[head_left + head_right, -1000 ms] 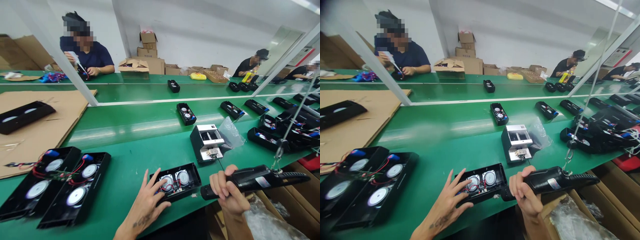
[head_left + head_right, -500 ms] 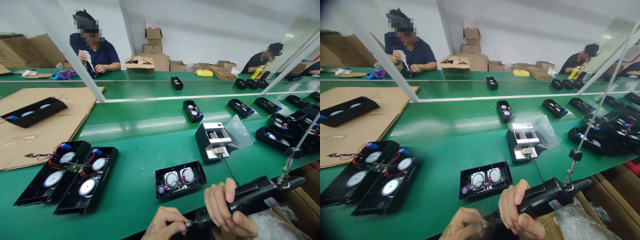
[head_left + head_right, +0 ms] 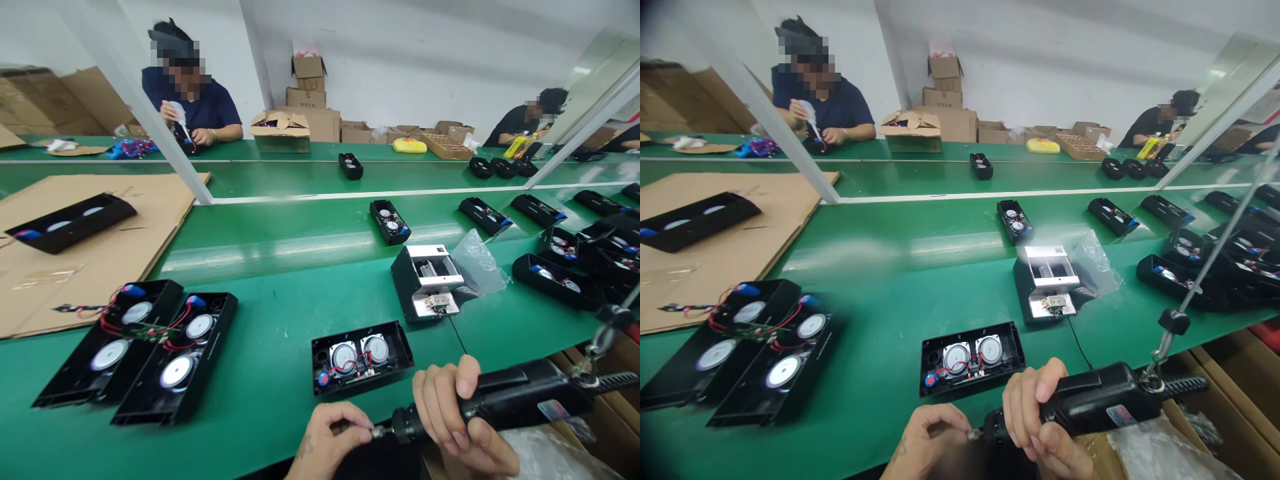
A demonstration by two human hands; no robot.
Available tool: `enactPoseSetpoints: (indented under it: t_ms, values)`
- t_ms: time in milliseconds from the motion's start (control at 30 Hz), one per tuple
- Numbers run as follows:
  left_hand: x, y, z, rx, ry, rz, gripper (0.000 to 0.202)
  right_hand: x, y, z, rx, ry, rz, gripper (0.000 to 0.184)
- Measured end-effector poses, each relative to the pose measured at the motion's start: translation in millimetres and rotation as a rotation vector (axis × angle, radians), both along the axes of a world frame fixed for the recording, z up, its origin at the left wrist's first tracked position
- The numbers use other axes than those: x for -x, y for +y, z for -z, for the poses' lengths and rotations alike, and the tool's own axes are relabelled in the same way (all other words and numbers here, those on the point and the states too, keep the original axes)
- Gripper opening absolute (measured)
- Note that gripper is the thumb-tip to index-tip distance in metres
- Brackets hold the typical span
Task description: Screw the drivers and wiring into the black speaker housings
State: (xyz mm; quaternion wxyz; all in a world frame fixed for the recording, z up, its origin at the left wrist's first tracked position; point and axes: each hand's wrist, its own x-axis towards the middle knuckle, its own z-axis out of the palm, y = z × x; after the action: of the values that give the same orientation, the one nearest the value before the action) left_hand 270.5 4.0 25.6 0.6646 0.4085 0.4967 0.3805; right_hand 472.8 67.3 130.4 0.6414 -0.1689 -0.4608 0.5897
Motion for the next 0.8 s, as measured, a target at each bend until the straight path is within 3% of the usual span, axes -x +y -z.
enactPoseSetpoints:
  t_ms: [267, 467, 633, 800]
  values:
    - [-4, 1, -4.6, 0.087, -0.066, -0.103, 0.044, -8, -5, 6.3, 0.005, 0.026, 0.063, 0.017]
    - [-6, 3, -3.3, 0.056, -0.072, -0.028, 0.046, -5, -5, 3.2, -0.031, 0.043, 0.009, 0.018]
    - [-3, 7, -6.7, 0.042, -0.117, -0.071, 0.051, -10, -6, 2.9, -0.039, 0.061, 0.142, 0.018]
    - [-9, 2, 3.9, 0.065, -0.205, -0.098, 0.049, -8, -6, 6.5, -0.047, 0.082, 0.162, 0.018]
